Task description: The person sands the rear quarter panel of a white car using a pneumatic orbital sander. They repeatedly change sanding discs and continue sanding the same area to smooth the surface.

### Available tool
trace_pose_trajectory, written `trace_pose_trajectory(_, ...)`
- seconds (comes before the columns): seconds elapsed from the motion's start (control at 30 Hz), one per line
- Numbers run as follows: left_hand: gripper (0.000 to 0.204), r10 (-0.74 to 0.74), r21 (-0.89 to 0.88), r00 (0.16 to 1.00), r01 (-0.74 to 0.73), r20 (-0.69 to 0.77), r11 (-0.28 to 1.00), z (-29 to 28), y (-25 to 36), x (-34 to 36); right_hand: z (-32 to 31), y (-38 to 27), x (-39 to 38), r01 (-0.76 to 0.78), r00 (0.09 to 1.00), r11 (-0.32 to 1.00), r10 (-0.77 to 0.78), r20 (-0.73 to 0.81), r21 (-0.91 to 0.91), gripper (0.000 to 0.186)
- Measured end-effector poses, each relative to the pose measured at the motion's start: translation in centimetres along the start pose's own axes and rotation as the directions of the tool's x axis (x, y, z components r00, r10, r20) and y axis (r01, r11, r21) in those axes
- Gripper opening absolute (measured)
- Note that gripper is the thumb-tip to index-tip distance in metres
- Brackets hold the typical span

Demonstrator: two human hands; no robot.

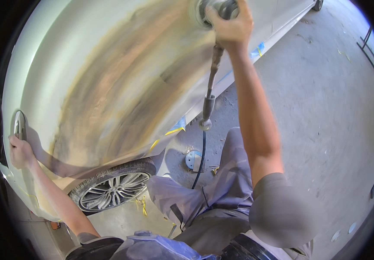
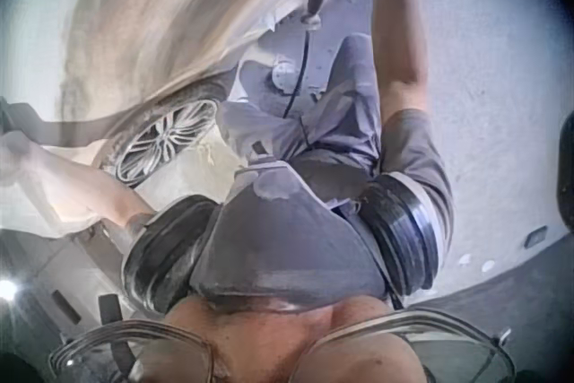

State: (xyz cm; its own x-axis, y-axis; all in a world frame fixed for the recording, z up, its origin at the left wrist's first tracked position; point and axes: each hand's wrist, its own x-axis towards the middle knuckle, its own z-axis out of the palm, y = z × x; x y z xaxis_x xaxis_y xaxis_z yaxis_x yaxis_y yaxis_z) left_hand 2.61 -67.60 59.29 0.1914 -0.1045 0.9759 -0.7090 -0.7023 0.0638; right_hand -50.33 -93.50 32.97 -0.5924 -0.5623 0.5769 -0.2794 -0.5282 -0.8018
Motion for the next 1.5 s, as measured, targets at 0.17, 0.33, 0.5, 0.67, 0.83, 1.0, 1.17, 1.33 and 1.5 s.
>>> trace_pose_trajectory(0.17, 0.053, -0.012, -0.037, 0.998, 0.014, 0.065, 0.999, -0.3, 0.8, -0.2, 3.1, -8.7, -13.4, 0.375, 0.910, 0.927, -0.368, 0.192, 0.000, 0.046)
trace_pose_trajectory(0.33, 0.057, 0.030, -0.250, 0.995, -0.005, 0.092, 0.968, -1.9, 2.4, -1.3, 5.2, -20.2, -26.9, 0.470, 0.750, 0.792, -0.591, 0.297, 0.390, 0.044)
trace_pose_trajectory(0.5, 0.059, 0.030, -0.249, 0.985, 0.014, 0.171, 0.968, -2.9, 3.0, -1.6, 4.9, -20.0, -26.9, 0.549, 0.641, 0.740, -0.671, 0.372, 0.388, 0.045)
trace_pose_trajectory(0.67, 0.062, 0.052, -0.103, 0.991, -0.039, 0.123, 0.994, -2.3, 3.6, -1.3, 3.4, -10.6, -14.3, 0.454, 0.858, 0.875, -0.481, 0.181, 0.170, 0.052)
trace_pose_trajectory(0.83, 0.066, 0.071, -0.092, 0.981, -0.056, 0.178, 0.994, -4.8, 5.7, -2.0, 2.6, -10.5, -12.0, 0.121, 0.980, 0.985, -0.139, 0.142, 0.126, 0.050)
trace_pose_trajectory(1.0, 0.051, 0.385, -0.367, 0.918, -0.329, 0.092, 0.870, -7.7, 6.3, -3.3, 5.8, -20.8, -24.4, 0.457, 0.818, 0.850, -0.517, 0.251, 0.263, 0.054)
trace_pose_trajectory(1.17, 0.047, 0.644, -0.677, 0.761, -0.433, 0.080, 0.595, -7.4, 3.3, -0.7, 6.6, -30.4, -33.8, 0.579, 0.542, 0.741, -0.661, 0.519, 0.339, 0.055)
trace_pose_trajectory(1.33, 0.043, 0.818, -0.842, 0.504, -0.282, 0.278, 0.460, -7.5, 0.6, 2.7, 5.9, -26.7, -29.1, 0.565, 0.707, 0.770, -0.637, 0.308, 0.296, 0.054)
trace_pose_trajectory(1.5, 0.037, 0.902, -0.937, 0.370, -0.176, 0.222, 0.303, -6.8, -1.0, 3.7, 4.6, -23.1, -27.9, 0.405, 0.843, 0.908, -0.416, 0.341, 0.105, 0.051)
